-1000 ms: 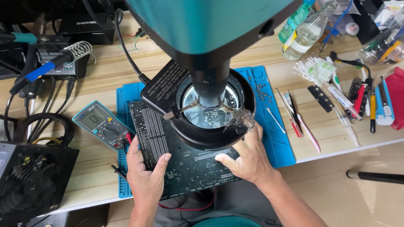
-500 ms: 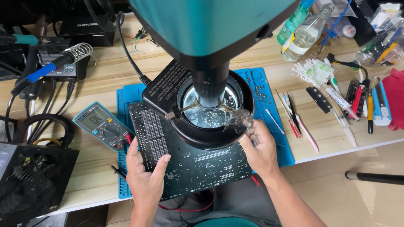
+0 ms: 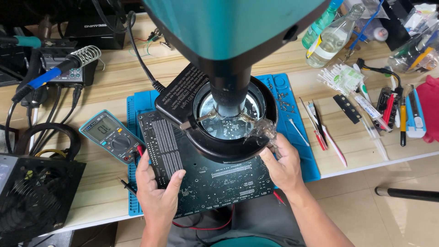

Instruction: Inspecting and testing the back of a motherboard using a digital microscope and multimeter probes to diagnose issues.

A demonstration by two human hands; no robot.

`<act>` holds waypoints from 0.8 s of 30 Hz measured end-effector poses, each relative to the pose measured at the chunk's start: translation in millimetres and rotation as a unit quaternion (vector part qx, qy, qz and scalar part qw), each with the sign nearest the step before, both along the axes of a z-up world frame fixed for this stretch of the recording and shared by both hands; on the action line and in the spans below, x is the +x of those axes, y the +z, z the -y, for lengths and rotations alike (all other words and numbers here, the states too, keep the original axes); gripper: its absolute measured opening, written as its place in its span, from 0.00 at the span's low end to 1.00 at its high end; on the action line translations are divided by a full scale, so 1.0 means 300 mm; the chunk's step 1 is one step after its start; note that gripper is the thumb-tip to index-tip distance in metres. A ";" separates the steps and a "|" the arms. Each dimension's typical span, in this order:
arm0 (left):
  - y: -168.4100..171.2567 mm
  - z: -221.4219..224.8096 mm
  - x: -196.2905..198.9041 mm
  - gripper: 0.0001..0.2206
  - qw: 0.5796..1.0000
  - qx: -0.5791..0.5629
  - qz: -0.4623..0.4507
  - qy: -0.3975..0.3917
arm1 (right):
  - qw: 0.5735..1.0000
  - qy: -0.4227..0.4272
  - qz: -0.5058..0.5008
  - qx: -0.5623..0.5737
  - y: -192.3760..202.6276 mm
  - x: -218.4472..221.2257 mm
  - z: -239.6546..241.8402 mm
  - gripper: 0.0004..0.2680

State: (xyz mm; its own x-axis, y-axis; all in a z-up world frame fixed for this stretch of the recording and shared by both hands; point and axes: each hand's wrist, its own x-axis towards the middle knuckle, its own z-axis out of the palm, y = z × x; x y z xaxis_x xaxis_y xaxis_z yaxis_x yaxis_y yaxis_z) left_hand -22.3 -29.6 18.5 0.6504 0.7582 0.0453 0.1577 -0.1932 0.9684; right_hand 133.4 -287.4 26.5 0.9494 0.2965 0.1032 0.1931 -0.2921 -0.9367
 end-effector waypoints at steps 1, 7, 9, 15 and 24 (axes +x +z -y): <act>-0.002 -0.002 -0.001 0.44 1.000 0.008 -0.004 -0.002 | 1.000 -0.002 0.003 -0.004 -0.002 0.000 0.001 0.12; 0.002 -0.006 0.006 0.41 0.999 -0.010 0.024 -0.023 | 1.000 0.006 0.028 0.007 -0.031 0.010 0.016 0.13; 0.000 -0.011 0.007 0.39 0.998 -0.015 0.054 -0.036 | 0.999 0.008 0.039 0.011 -0.042 0.013 0.022 0.15; 0.055 -0.021 -0.012 0.38 0.998 -0.040 -0.034 -0.033 | 0.999 0.017 0.031 0.024 -0.042 0.023 0.036 0.11; 0.109 -0.035 -0.059 0.35 0.995 -0.089 -0.032 -0.029 | 0.997 -0.001 0.015 -0.074 0.000 0.007 -0.018 0.13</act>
State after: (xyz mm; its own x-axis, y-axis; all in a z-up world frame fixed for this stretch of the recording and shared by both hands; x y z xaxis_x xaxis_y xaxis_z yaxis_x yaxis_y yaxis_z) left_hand -40.0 -19.1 51.0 0.6912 0.7112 -0.1281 0.2128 -0.0310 0.9766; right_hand 135.6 -281.9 26.4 0.9472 0.3089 0.0860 0.2191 -0.4276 -0.8770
